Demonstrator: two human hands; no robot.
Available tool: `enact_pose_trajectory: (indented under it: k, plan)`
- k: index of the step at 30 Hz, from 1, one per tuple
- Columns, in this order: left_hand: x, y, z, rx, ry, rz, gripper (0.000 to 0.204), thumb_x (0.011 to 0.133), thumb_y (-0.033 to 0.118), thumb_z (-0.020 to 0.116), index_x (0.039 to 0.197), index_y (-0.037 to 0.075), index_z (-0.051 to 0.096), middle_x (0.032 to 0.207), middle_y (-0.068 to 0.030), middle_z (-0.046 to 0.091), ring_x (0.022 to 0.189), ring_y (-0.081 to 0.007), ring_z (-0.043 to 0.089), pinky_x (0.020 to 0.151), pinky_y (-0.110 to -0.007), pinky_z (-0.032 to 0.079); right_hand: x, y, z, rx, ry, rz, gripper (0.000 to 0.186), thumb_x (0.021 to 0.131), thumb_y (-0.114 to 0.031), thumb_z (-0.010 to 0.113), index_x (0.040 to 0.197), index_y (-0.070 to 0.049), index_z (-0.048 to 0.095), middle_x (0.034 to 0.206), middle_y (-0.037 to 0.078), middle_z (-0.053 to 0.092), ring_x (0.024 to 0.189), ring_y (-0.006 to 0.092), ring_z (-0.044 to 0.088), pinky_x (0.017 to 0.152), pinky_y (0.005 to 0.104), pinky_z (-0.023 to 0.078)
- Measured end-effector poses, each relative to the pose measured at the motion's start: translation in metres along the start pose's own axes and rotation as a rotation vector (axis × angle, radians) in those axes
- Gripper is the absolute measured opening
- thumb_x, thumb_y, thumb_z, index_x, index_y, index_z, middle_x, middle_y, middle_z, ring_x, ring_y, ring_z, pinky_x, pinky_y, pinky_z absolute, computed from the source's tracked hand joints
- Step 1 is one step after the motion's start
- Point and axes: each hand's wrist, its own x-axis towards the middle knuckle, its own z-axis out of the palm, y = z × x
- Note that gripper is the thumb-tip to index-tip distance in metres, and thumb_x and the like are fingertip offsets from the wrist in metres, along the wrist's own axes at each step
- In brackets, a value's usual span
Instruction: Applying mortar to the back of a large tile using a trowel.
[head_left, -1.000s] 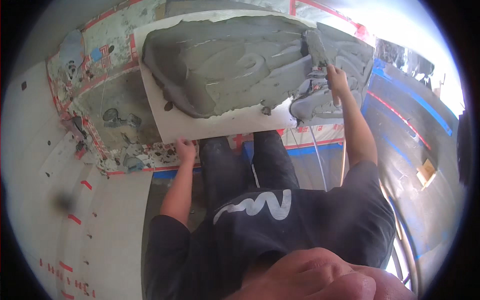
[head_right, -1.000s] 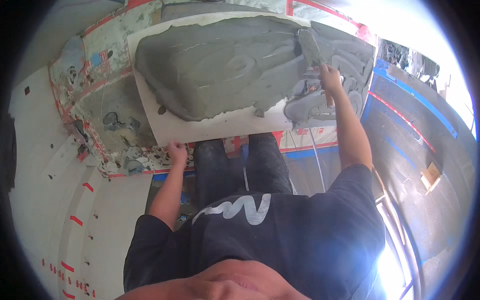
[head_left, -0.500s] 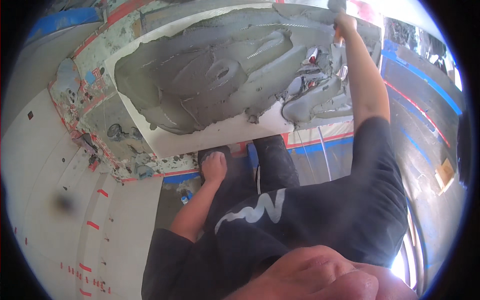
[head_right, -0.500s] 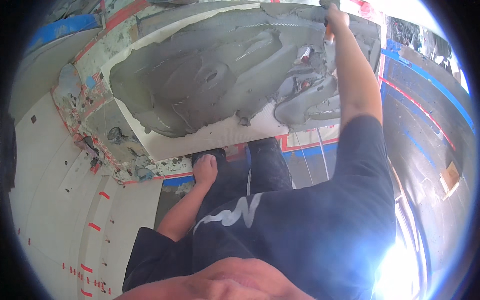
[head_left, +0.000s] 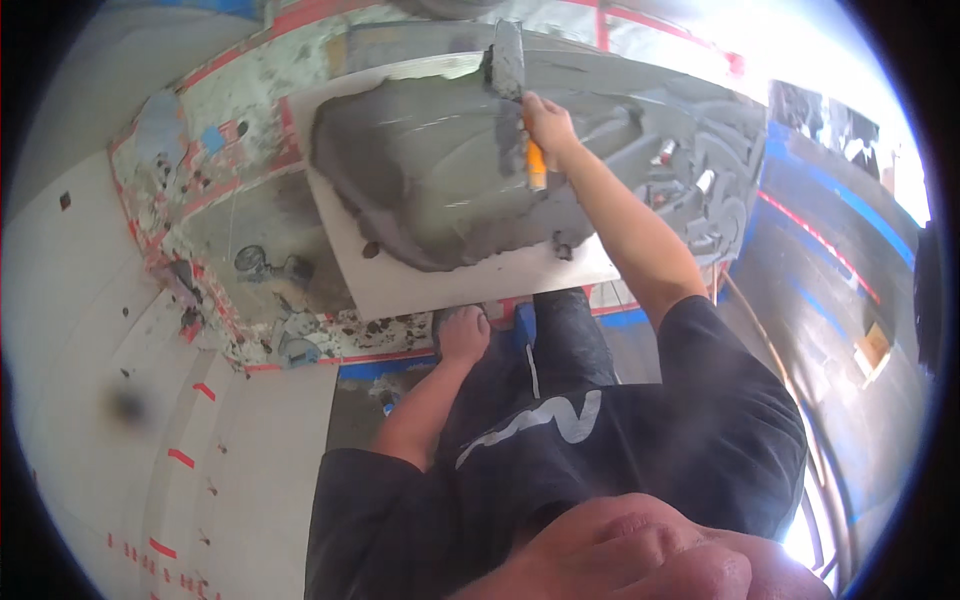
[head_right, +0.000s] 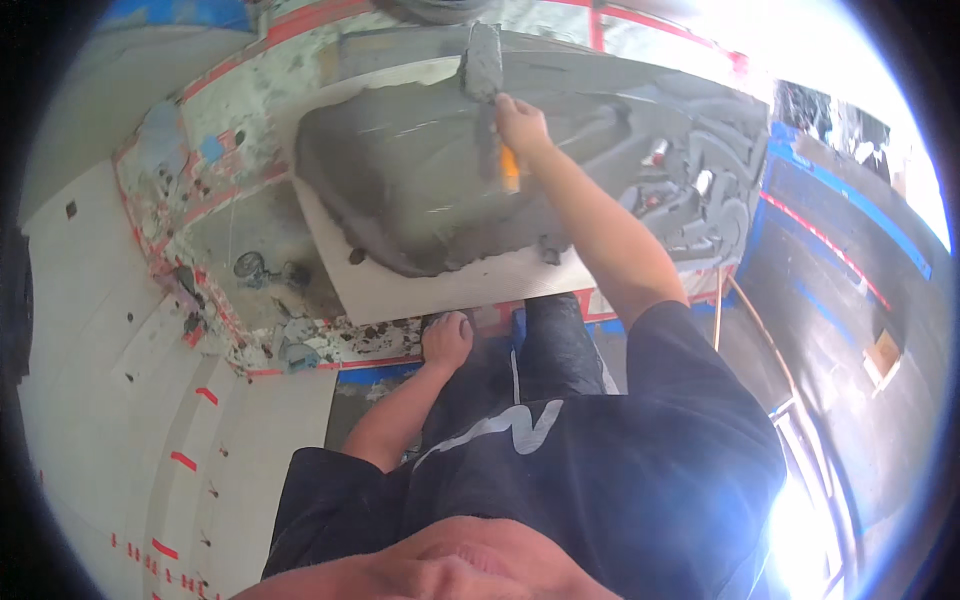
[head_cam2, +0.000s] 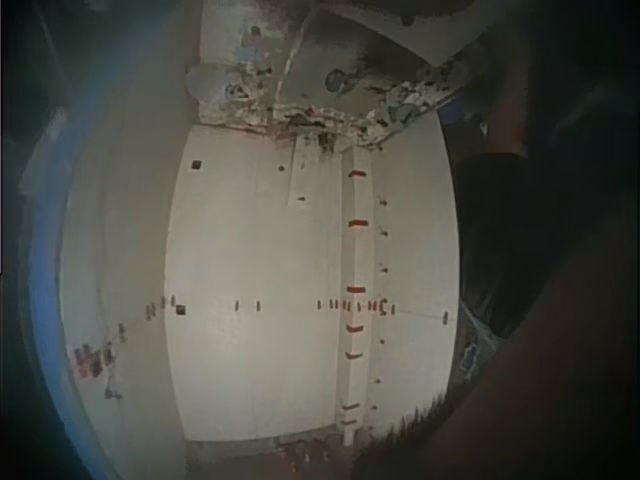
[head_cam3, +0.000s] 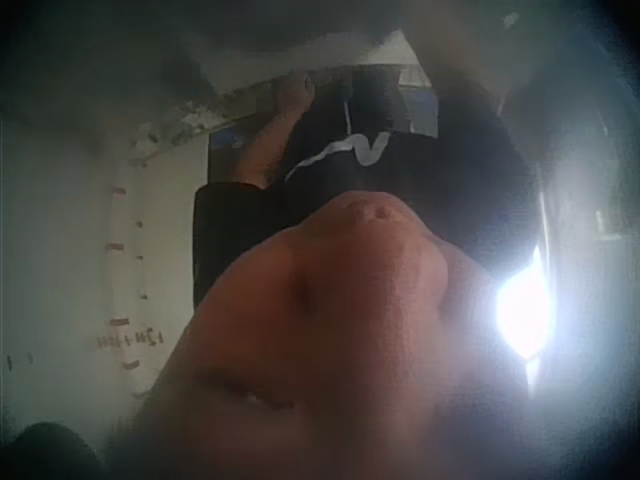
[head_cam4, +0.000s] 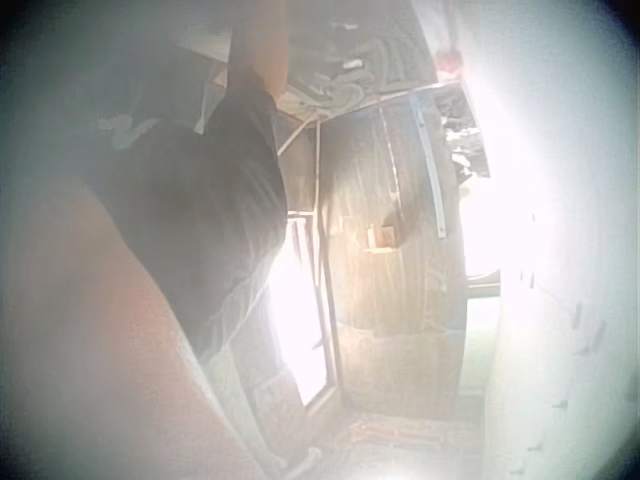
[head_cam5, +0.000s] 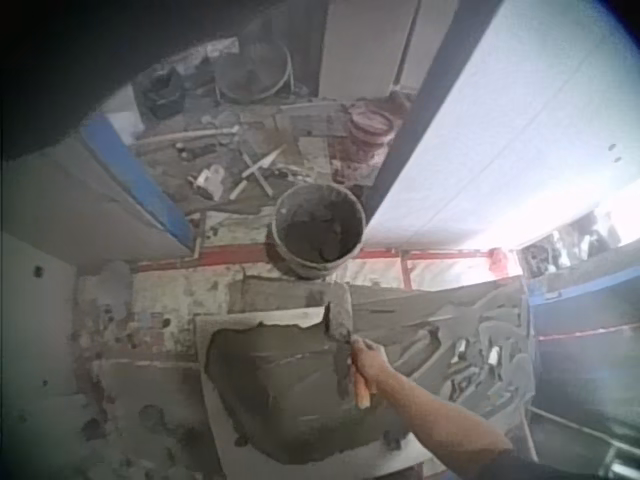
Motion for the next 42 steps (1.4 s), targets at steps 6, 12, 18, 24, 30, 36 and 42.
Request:
enact_pose_trajectory:
  k: [6,12,18,24,30,36,42]
  plan:
    - [-0.008,-0.034,-0.012,-0.149,0.089,-0.093,0.014,0.090,0.023,0.063,0.098,0.012,0.067,0.093,-0.0124,0.070,0.087,-0.0364,0.069,0.076,-0.052,0.053,-0.051,0.011,0.224,0.029,-0.086,-0.031,0.034,0.102,-0.037,0.061,0.088,-0.006,0.062,0.071,0.000,0.052,0.062,0.0121,0.049,0.055,0.0319,0.042]
    - [-0.008,-0.053,-0.019,-0.252,0.149,-0.109,0.013,0.088,0.022,0.065,0.097,0.013,0.067,0.091,-0.0122,0.070,0.084,-0.0357,0.069,0.073,-0.052,0.053,-0.021,-0.008,0.404,0.072,0.093,-0.234,0.037,0.098,-0.031,0.060,0.091,0.005,0.066,0.077,0.014,0.064,0.066,0.0230,0.057,0.062,0.0416,0.046]
    - [-0.007,-0.065,-0.010,-0.330,0.199,-0.136,0.013,0.088,0.021,0.064,0.097,0.012,0.067,0.091,-0.0123,0.071,0.084,-0.0360,0.070,0.073,-0.052,0.054,-0.049,0.031,0.417,-0.130,-0.190,-0.575,0.036,0.098,-0.028,0.059,0.104,0.007,0.068,0.078,0.018,0.069,0.076,0.0277,0.067,0.074,0.0429,0.052]
    - [-0.011,-0.064,-0.013,-0.347,0.136,-0.191,0.014,0.088,0.021,0.064,0.097,0.011,0.066,0.091,-0.0130,0.071,0.082,-0.0367,0.070,0.074,-0.052,0.055,-0.193,0.054,0.346,-0.163,-0.197,-0.264,0.027,0.102,-0.027,0.061,0.099,0.000,0.066,0.072,0.000,0.060,0.059,0.0093,0.058,0.052,0.0289,0.049]
    - [-0.012,-0.071,-0.017,-0.396,0.189,-0.187,0.014,0.088,0.021,0.064,0.096,0.010,0.065,0.090,-0.0132,0.071,0.082,-0.0369,0.070,0.072,-0.051,0.056,-0.106,0.058,0.382,-0.207,-0.281,-0.290,0.026,0.101,-0.025,0.062,0.096,0.001,0.065,0.071,0.002,0.061,0.060,0.0109,0.058,0.055,0.0308,0.048]
    - [-0.019,-0.066,-0.015,-0.394,0.180,-0.235,0.013,0.088,0.021,0.065,0.096,0.010,0.065,0.090,-0.0130,0.071,0.083,-0.0367,0.070,0.073,-0.051,0.056,-0.110,0.064,0.385,-0.314,-0.514,-0.347,0.031,0.100,-0.028,0.061,0.091,0.002,0.063,0.069,0.009,0.062,0.063,0.0186,0.061,0.061,0.0369,0.051]
    - [-0.014,-0.054,-0.005,-0.357,0.178,-0.230,0.012,0.089,0.022,0.065,0.095,0.012,0.066,0.091,-0.0126,0.071,0.084,-0.0366,0.070,0.074,-0.051,0.055,-0.143,0.025,0.270,-0.790,-0.117,-0.796,0.035,0.100,-0.032,0.057,0.108,0.000,0.069,0.088,0.030,0.067,0.085,0.0474,0.068,0.078,0.0515,0.053]
